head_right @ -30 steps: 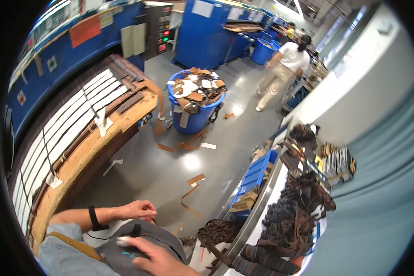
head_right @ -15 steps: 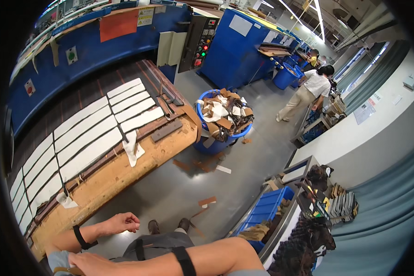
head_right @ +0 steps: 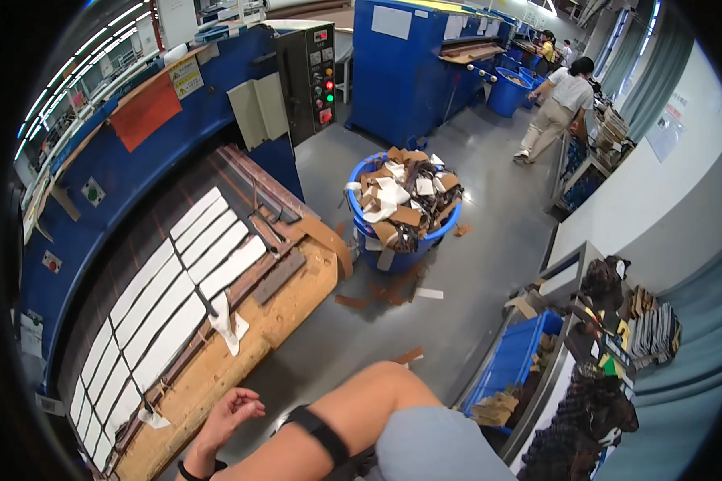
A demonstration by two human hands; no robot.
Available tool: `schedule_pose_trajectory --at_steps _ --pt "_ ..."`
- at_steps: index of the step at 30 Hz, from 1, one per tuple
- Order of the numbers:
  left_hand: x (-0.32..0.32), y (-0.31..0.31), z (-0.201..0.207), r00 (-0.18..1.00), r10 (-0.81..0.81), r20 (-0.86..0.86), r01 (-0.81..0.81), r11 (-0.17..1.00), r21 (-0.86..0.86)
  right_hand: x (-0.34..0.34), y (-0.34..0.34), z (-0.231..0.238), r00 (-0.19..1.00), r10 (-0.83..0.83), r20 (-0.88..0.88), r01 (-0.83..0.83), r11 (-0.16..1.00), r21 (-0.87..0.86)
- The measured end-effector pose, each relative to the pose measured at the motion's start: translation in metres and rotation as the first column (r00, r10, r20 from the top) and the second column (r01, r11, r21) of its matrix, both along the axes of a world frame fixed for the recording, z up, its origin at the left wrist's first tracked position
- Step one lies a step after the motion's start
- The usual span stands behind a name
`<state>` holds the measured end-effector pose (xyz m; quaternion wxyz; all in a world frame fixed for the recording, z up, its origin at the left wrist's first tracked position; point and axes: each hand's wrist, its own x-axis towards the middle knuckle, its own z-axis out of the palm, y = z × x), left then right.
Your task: The person aligns and stacks rectangular plaid fabric pieces on a wooden workbench. They handle the fabric strips one by one, peeling off white backing paper and arranging them into a neat pile. The person occasionally moves the stack to a nearby table before returning to the workbench to continue the assembly process.
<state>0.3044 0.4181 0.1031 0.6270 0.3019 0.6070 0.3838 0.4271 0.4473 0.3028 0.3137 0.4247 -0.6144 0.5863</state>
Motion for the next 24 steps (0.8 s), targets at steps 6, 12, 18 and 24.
schedule_pose_trajectory --at_steps 6,12,18,24 --pt "0.056 -0.006 0.034 0.839 0.519 -0.164 -0.187 0.558 0.808 0.04 0.118 -0.097 0.9 -0.234 0.367 0.295 0.948 -0.121" --pt "0.0 -0.085 0.04 0.748 0.652 -0.122 -0.652 0.757 0.049 0.036 0.136 -0.124 0.54 0.141 0.83 0.055 0.978 -0.202" --pt "-0.042 -0.102 0.056 0.689 0.717 -0.103 -0.705 0.696 0.134 -0.002 0.129 -0.121 0.478 0.031 0.878 0.015 0.999 -0.044" --pt "-0.102 -0.157 0.04 0.614 0.789 0.033 -0.782 0.602 0.16 -0.055 0.084 -0.136 0.281 0.05 0.958 0.099 0.992 -0.081"
